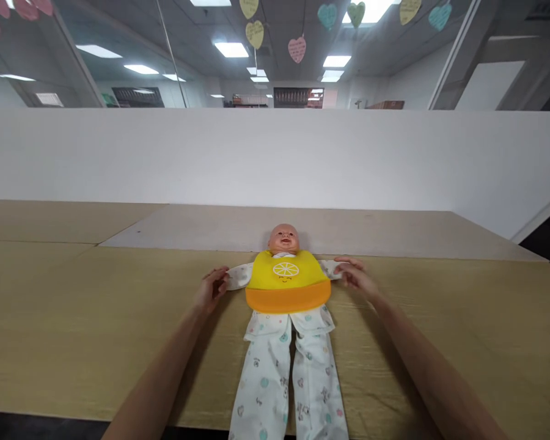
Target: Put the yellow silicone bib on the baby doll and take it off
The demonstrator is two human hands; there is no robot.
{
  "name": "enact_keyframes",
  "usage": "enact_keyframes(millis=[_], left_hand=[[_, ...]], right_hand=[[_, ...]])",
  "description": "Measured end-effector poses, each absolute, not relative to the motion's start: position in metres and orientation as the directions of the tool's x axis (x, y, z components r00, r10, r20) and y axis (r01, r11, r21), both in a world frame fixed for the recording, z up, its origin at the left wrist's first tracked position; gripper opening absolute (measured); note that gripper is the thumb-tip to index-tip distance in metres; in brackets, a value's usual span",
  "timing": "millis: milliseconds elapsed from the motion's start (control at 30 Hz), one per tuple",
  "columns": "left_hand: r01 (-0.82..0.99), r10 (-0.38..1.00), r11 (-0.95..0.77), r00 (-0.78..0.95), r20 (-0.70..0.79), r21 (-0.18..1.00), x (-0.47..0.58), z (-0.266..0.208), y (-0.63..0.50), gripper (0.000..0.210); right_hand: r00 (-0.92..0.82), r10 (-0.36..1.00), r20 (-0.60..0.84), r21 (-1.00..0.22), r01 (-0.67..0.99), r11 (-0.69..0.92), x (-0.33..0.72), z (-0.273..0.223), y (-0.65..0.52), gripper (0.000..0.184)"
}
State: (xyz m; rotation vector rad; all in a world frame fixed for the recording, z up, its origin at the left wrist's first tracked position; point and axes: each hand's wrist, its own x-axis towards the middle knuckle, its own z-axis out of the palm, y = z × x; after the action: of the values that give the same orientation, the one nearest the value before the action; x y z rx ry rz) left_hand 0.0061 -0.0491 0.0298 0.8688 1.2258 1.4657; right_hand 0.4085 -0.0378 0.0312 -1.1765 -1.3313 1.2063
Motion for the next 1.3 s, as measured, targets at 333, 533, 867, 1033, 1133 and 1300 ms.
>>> enact_keyframes(millis=[333, 533, 867, 1033, 1133, 1300], left_hand=[[0.058, 0.678, -0.158, -0.720, 0.150, 0.986, -0.033, 0.033, -0.046, 0.012], [0.460, 0.933, -0.131, -0.242, 0.266, 0.878, -0.009, 0.036, -0.060, 0.005], [0.788, 0.944, -0.331, 0.271, 0.189, 0.519, 0.005, 0.012, -0.051, 0.010], [0.970, 0.970, -0.117, 0.065, 0.236, 0.213, 0.006, 0.014, -0.047, 0.018], [0.990, 0.971, -0.039, 0.006, 0.238, 0.133, 0.010, 0.013, -0.048, 0.021], [0.980, 0.963, -0.007, -0.047, 0.266, 0.198, 0.018, 0.010, -0.053, 0.018]], right_hand=[[0.462, 0.818, 0.343, -0.840, 0.540, 0.048, 0.484, -0.012, -0.023, 0.025], [0.360, 0.840, 0.406, -0.766, 0.636, 0.097, 0.469, -0.011, -0.025, 0.020], [0.004, 0.749, 0.662, -0.227, 0.954, 0.196, 0.446, -0.030, -0.026, 0.047], [-0.120, 0.796, 0.593, -0.168, 0.948, 0.268, 0.453, -0.037, -0.016, 0.057], [-0.105, 0.834, 0.541, -0.261, 0.922, 0.286, 0.455, -0.035, -0.016, 0.051], [-0.055, 0.848, 0.527, -0.378, 0.879, 0.292, 0.459, -0.030, -0.022, 0.044]])
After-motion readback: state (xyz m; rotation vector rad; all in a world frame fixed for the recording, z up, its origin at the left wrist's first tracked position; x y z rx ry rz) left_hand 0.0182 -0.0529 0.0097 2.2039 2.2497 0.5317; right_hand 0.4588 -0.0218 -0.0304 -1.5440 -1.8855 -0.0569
